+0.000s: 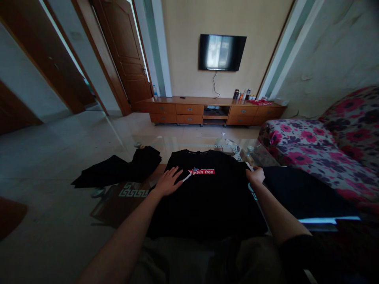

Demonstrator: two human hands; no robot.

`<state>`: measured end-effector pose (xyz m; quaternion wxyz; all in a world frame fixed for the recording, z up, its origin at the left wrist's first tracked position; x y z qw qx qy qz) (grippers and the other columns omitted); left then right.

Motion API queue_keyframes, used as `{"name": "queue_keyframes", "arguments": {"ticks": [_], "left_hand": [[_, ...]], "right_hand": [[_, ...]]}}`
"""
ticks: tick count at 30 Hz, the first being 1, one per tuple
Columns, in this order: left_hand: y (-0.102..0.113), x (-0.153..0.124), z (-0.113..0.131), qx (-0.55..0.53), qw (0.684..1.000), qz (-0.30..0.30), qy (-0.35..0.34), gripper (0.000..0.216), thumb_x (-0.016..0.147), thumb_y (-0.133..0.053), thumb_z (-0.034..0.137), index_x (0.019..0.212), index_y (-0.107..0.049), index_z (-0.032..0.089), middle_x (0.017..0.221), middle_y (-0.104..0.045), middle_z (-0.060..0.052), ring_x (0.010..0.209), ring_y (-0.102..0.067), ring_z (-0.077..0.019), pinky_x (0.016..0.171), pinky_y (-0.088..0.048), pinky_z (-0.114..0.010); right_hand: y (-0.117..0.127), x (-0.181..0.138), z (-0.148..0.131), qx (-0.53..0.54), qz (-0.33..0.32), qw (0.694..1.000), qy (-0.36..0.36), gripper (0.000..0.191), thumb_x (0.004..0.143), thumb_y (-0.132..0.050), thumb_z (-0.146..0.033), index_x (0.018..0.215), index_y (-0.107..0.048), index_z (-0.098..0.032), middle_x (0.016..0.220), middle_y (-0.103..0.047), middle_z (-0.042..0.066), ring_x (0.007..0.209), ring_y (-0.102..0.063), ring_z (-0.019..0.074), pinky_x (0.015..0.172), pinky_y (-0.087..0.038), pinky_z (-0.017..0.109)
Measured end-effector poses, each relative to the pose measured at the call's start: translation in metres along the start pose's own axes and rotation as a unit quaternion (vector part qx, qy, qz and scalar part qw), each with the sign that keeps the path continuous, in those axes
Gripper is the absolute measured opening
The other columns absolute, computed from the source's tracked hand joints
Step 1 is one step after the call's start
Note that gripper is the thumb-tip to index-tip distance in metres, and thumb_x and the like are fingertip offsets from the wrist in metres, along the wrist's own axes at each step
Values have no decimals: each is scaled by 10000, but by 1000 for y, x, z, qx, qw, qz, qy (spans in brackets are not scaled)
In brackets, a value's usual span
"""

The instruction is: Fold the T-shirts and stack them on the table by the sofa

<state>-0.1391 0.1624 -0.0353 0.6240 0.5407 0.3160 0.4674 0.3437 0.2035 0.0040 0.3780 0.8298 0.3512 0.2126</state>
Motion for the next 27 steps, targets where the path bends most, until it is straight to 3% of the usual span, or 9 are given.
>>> {"name": "queue_keyframes", "arguments": {"ticks": [3,5,6,8,10,12,20,27], "left_hand": [[0,-1,0,4,1000,2,0,668,982,-331,638,1571,-328,325,1668,-239,-39,1532,-214,-278,1231,-167,-469],[1,-1,1,4,1000,2,0,663,982,-333,635,1571,-327,332,1667,-243,-33,1533,-214,-275,1231,-165,-467],[1,-2,1,3,1000,2,1,662,982,-333,634,1571,-327,332,1666,-247,-32,1533,-213,-274,1231,-164,-466],[1,-2,1,2,1000,2,0,665,983,-329,636,1573,-325,328,1663,-254,-37,1533,-215,-272,1232,-162,-465],[1,-2,0,0,1000,2,-1,672,980,-330,640,1572,-327,324,1663,-255,-42,1531,-219,-273,1232,-163,-464],[1,-2,0,-2,1000,3,-1,672,977,-336,643,1570,-331,325,1663,-255,-39,1530,-222,-274,1231,-166,-465],[1,-1,-1,-8,1000,6,5,676,966,-359,655,1562,-345,339,1661,-263,-36,1525,-237,-279,1225,-183,-469],[1,-2,0,-8,1000,11,4,673,967,-355,657,1558,-358,336,1659,-269,-38,1523,-242,-284,1227,-181,-475]], "right_hand": [[7,-13,-7,5,10,1000,28,455,854,-595,-333,1261,-551,-133,1160,-676,196,1076,-651,317,971,-479,399],[10,-30,-15,-7,4,991,136,451,918,-495,-306,1345,-502,-161,1208,-661,160,1105,-632,292,988,-454,386],[10,-41,-19,-25,-14,975,221,457,936,-457,-285,1379,-484,-176,1243,-647,147,1138,-611,285,1007,-435,385],[7,-66,-25,-80,-79,911,396,486,939,-429,-234,1423,-470,-206,1301,-618,123,1212,-557,277,1055,-386,388],[-1,-88,-24,-145,-154,843,495,530,920,-434,-178,1446,-473,-229,1325,-604,106,1246,-521,270,1077,-354,381],[-7,-100,-21,-198,-194,810,517,552,915,-424,-143,1458,-480,-231,1323,-599,107,1238,-516,272,1060,-360,375],[-5,-93,-11,-261,-205,782,527,517,980,-393,-187,1482,-496,-255,1296,-566,129,1197,-519,287,995,-394,388],[-1,-94,-8,-239,-204,800,511,448,1002,-400,-275,1410,-579,-235,1243,-595,127,1197,-518,273,1050,-374,385]]}}
Point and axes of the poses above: each hand's wrist, its own x-axis towards the middle knuckle, its own y-axis out of the back of the hand, z = x × y, the point moved 2 cm from there along x, towards the middle knuckle
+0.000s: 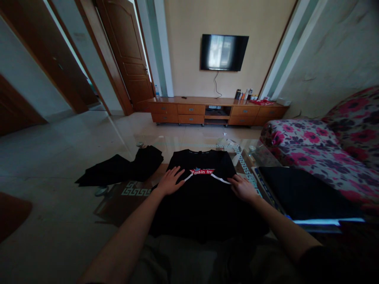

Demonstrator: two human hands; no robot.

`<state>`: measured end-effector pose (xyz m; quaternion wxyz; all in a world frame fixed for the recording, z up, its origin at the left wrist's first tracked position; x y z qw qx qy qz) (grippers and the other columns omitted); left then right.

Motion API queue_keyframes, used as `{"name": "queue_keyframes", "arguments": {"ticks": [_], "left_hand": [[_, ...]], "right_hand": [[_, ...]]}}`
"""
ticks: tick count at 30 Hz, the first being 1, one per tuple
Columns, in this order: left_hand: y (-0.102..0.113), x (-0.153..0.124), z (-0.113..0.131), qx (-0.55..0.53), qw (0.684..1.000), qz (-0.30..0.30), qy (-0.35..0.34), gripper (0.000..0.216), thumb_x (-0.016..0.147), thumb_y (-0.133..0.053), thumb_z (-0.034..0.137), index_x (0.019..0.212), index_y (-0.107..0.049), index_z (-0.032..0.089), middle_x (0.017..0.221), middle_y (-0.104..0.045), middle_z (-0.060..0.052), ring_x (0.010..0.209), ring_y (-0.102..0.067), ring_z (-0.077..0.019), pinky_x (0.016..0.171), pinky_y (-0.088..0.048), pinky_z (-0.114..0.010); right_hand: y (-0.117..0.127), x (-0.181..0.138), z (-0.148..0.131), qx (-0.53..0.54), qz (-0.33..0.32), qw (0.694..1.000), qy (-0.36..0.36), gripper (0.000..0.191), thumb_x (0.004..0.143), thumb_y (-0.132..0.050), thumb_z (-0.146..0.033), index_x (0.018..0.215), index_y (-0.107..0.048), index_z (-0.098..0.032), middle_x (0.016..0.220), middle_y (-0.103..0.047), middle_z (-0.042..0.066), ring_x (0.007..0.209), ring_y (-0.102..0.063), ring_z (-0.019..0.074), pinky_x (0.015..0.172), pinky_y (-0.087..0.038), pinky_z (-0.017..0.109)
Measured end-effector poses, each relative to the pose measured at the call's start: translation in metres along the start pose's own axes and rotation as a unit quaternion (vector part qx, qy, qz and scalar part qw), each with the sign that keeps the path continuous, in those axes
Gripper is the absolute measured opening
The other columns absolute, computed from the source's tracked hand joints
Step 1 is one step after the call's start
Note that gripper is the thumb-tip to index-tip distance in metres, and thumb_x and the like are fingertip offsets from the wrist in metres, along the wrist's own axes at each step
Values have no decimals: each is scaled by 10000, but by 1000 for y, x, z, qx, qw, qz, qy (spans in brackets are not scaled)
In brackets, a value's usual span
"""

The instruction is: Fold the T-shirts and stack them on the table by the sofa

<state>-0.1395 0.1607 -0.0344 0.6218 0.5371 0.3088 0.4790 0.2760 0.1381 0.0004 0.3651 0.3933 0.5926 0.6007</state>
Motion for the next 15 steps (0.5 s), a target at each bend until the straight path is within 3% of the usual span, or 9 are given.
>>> {"name": "queue_keyframes", "arguments": {"ticks": [4,7,10,13,15], "left_hand": [[1,1,0,-1,1000,-6,0,675,964,-363,659,1556,-362,335,1661,-261,-38,1526,-234,-283,1227,-183,-476],[0,2,-1,-3,1000,-6,-2,672,963,-368,657,1556,-361,340,1660,-263,-37,1526,-233,-287,1227,-180,-484],[-2,2,-1,2,1000,-5,-1,675,964,-362,654,1559,-356,336,1660,-264,-42,1528,-226,-291,1226,-179,-484],[-3,3,-2,7,1000,-6,0,680,965,-354,657,1561,-351,331,1659,-267,-47,1526,-232,-291,1227,-176,-484],[-4,3,-2,7,1000,-5,-1,679,966,-354,656,1563,-345,334,1660,-263,-42,1527,-231,-286,1228,-174,-481]], "right_hand": [[-3,4,0,57,41,997,-19,440,1034,-359,-433,1286,-665,-244,1197,-621,103,1141,-558,253,1028,-404,361],[-1,11,8,114,98,986,-76,541,1061,-222,-435,1201,-692,-205,1154,-644,107,1078,-596,221,1013,-428,320],[-2,17,12,107,142,978,-105,551,1058,-206,-413,1362,-593,-164,1329,-593,136,1223,-547,231,1089,-384,334],[-14,21,7,72,83,992,-61,601,1031,-302,-503,1550,-385,-213,1601,-358,89,1458,-330,258,1180,-284,403],[-25,23,4,65,28,995,-66,694,1012,-309,-577,1604,-262,-218,1670,-210,72,1529,-182,264,1213,-217,446]]}}
Point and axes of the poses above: each hand's wrist, its own x-axis towards the middle knuckle, its own y-axis out of the back of the hand, z = x × y, the point moved 2 cm from there along x, towards the middle knuckle
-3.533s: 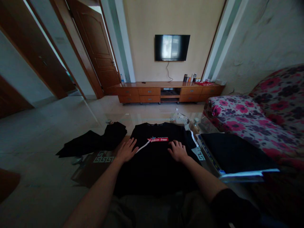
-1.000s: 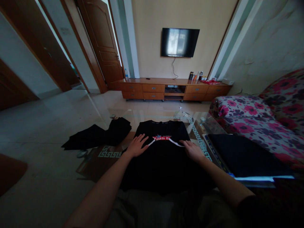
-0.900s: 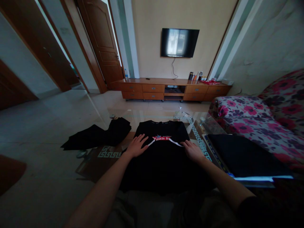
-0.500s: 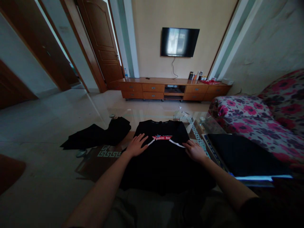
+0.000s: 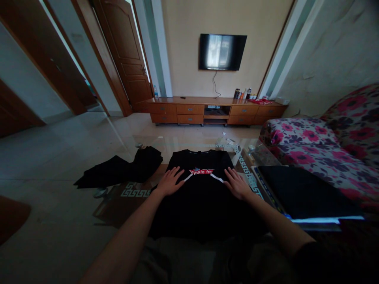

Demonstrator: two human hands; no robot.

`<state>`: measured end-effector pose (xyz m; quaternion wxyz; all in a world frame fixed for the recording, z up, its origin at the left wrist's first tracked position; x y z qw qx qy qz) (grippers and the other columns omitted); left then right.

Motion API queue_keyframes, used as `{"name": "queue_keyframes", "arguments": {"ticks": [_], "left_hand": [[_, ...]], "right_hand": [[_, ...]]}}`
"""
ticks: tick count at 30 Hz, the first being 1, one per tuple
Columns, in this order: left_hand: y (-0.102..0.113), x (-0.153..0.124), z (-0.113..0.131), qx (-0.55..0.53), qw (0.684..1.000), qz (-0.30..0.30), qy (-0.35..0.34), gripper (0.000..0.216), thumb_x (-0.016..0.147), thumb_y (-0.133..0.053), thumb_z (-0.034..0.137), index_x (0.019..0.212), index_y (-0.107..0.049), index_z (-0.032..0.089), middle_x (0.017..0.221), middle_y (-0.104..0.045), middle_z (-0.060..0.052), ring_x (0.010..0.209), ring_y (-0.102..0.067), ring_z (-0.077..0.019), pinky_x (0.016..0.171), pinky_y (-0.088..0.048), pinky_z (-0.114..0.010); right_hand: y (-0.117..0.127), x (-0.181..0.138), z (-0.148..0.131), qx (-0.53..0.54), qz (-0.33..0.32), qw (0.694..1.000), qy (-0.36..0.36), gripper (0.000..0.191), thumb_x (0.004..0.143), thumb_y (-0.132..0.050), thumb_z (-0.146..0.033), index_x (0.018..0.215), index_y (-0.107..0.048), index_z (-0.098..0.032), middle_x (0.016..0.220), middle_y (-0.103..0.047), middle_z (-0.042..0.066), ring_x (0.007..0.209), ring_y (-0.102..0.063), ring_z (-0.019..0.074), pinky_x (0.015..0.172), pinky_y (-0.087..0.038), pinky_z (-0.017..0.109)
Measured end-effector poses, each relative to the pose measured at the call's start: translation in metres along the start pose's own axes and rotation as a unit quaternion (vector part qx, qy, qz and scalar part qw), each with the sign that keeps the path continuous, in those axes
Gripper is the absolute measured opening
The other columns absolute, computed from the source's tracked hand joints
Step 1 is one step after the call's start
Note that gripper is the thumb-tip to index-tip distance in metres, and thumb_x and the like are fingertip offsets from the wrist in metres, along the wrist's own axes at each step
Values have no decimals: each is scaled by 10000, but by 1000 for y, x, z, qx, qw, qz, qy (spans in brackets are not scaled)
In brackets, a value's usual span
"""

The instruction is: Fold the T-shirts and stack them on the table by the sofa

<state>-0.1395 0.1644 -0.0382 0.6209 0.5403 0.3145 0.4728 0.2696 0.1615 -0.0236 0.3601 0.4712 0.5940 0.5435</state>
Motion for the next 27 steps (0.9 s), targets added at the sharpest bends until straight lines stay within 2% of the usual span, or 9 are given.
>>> {"name": "queue_keyframes", "arguments": {"ticks": [4,10,12,14,17,19,22,25,27], "left_hand": [[0,0,-1,-2,1000,-3,-2,678,967,-355,652,1568,-331,339,1664,-254,-31,1532,-216,-274,1230,-171,-470],[1,0,0,7,1000,-11,-1,698,968,-329,671,1576,-318,327,1667,-242,-46,1532,-216,-283,1229,-175,-467],[2,-1,1,13,1000,-16,1,700,971,-315,672,1579,-309,326,1670,-231,-44,1534,-210,-280,1229,-176,-466],[2,-2,1,16,1000,-18,1,699,974,-306,670,1583,-297,328,1673,-222,-37,1537,-202,-273,1230,-173,-462],[0,-2,1,18,1000,-17,2,696,976,-299,669,1586,-286,335,1676,-210,-26,1540,-192,-267,1232,-171,-458],[0,-2,1,18,1000,-14,3,691,977,-299,667,1585,-286,339,1676,-211,-22,1541,-187,-266,1233,-169,-460],[-1,-1,1,19,1000,-12,2,691,977,-301,669,1583,-294,337,1673,-220,-27,1541,-188,-267,1234,-168,-462],[1,-2,1,21,1000,-14,2,696,976,-303,674,1582,-298,333,1674,-215,-30,1540,-193,-265,1234,-169,-458],[3,-2,2,23,1000,-16,4,696,976,-303,674,1583,-294,335,1675,-211,-29,1539,-197,-262,1234,-169,-458]], "right_hand": [[-12,5,3,16,-58,995,-78,851,980,-242,-689,1626,-148,-142,1685,-79,118,1553,-74,266,1228,-161,488],[-13,16,5,64,-86,986,-129,915,951,-205,-743,1623,-157,-123,1683,3,110,1554,-18,279,1230,-133,530],[-12,19,8,108,-69,982,-141,912,947,-213,-748,1617,-194,-129,1682,-55,113,1551,-57,284,1231,-144,534],[-7,21,18,167,-16,974,-153,871,960,-205,-726,1597,-274,-136,1664,-191,118,1537,-169,280,1232,-198,491],[8,23,39,212,75,958,-180,818,996,-67,-644,1555,-363,-127,1577,-401,146,1466,-365,270,1199,-306,413],[16,21,51,208,107,952,-196,799,1005,-23,-595,1540,-368,-113,1508,-486,175,1403,-454,292,1164,-357,425],[14,14,54,175,122,965,-150,744,1012,-141,-572,1538,-354,-90,1514,-473,191,1420,-426,310,1172,-347,443],[-2,7,47,100,38,994,-38,761,995,-244,-610,1577,-309,-124,1640,-280,119,1529,-201,285,1238,-223,448],[-11,2,46,62,-25,998,-11,778,988,-249,-647,1604,-264,-171,1669,-192,70,1545,-125,269,1252,-169,461]]}}
Point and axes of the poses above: each hand's wrist, its own x-axis towards the middle knuckle, its own y-axis out of the back of the hand, z = x × y, the point moved 2 cm from there along x, towards the middle knuckle
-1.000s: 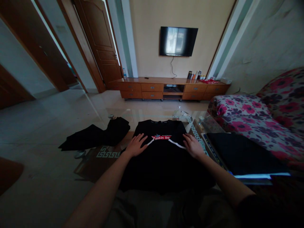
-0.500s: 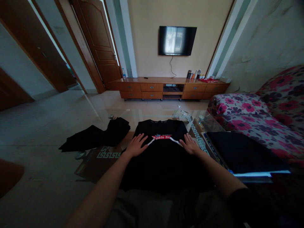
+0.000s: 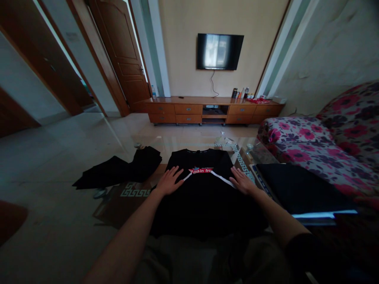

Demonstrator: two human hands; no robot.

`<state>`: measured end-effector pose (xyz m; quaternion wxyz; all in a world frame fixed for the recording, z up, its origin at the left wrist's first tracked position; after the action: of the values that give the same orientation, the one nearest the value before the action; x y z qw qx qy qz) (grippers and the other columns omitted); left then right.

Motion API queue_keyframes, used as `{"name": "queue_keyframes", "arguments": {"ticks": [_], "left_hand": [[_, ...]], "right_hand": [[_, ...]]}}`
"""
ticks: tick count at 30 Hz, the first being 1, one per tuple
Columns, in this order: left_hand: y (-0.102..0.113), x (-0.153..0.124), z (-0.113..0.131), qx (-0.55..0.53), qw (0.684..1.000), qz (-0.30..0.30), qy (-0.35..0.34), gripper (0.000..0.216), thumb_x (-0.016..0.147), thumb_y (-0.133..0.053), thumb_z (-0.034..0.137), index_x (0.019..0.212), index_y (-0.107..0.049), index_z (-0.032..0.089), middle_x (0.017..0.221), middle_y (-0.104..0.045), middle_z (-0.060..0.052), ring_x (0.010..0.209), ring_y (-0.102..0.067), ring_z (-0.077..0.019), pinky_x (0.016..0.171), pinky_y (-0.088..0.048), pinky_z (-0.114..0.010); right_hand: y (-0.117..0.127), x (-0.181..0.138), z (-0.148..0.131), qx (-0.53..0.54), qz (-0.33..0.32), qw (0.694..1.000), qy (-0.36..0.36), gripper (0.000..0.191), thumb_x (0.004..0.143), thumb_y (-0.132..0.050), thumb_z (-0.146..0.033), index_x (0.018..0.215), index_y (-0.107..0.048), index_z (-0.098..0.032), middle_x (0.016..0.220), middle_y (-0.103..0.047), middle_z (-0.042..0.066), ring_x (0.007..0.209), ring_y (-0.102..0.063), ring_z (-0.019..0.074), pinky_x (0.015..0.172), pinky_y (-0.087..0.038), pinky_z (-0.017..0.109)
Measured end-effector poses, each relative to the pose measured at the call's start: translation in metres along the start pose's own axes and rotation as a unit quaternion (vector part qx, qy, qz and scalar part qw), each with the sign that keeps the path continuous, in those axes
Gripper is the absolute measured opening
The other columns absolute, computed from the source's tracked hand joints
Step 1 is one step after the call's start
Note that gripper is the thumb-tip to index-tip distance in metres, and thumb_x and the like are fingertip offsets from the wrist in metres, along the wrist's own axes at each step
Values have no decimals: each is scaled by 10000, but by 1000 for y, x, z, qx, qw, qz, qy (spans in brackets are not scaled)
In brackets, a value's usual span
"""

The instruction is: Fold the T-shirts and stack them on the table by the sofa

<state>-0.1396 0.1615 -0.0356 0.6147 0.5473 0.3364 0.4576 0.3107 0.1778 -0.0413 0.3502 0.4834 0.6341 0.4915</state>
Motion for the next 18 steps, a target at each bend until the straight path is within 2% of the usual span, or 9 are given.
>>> {"name": "queue_keyframes", "arguments": {"ticks": [5,9,14,18], "left_hand": [[0,-1,0,1,1000,-4,2,699,975,-295,679,1586,-284,339,1675,-213,-33,1538,-199,-257,1233,-171,-460],[-1,0,-1,3,1000,0,3,691,977,-306,670,1584,-287,340,1675,-214,-32,1539,-196,-255,1233,-167,-461],[-1,1,0,5,1000,4,5,688,973,-321,669,1578,-305,340,1670,-235,-36,1532,-219,-260,1229,-174,-459],[2,3,3,1,1000,4,15,682,959,-370,666,1557,-350,340,1658,-271,-37,1516,-253,-276,1215,-203,-465]], "right_hand": [[-3,-7,8,-30,-28,999,-24,789,1006,-153,-638,1625,-177,-150,1676,-140,70,1548,-90,240,1258,-132,451],[3,-3,4,-44,-24,997,-52,792,1001,-163,-654,1615,-227,-158,1676,-144,83,1547,-112,261,1246,-159,491],[19,32,-23,-53,50,996,-45,733,1019,-211,-583,1559,-349,-106,1651,-238,142,1529,-210,266,1243,-193,439],[14,70,-49,-46,49,998,-22,719,1024,-237,-533,1565,-314,-66,1658,-206,159,1533,-190,270,1236,-211,418]]}}
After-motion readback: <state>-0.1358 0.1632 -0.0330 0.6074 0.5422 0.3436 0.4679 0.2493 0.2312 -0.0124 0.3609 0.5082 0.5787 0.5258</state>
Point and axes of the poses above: each hand's wrist, its own x-axis towards the middle knuckle, its own y-axis out of the back of the hand, z = x × y, the point moved 2 cm from there along x, towards the middle knuckle
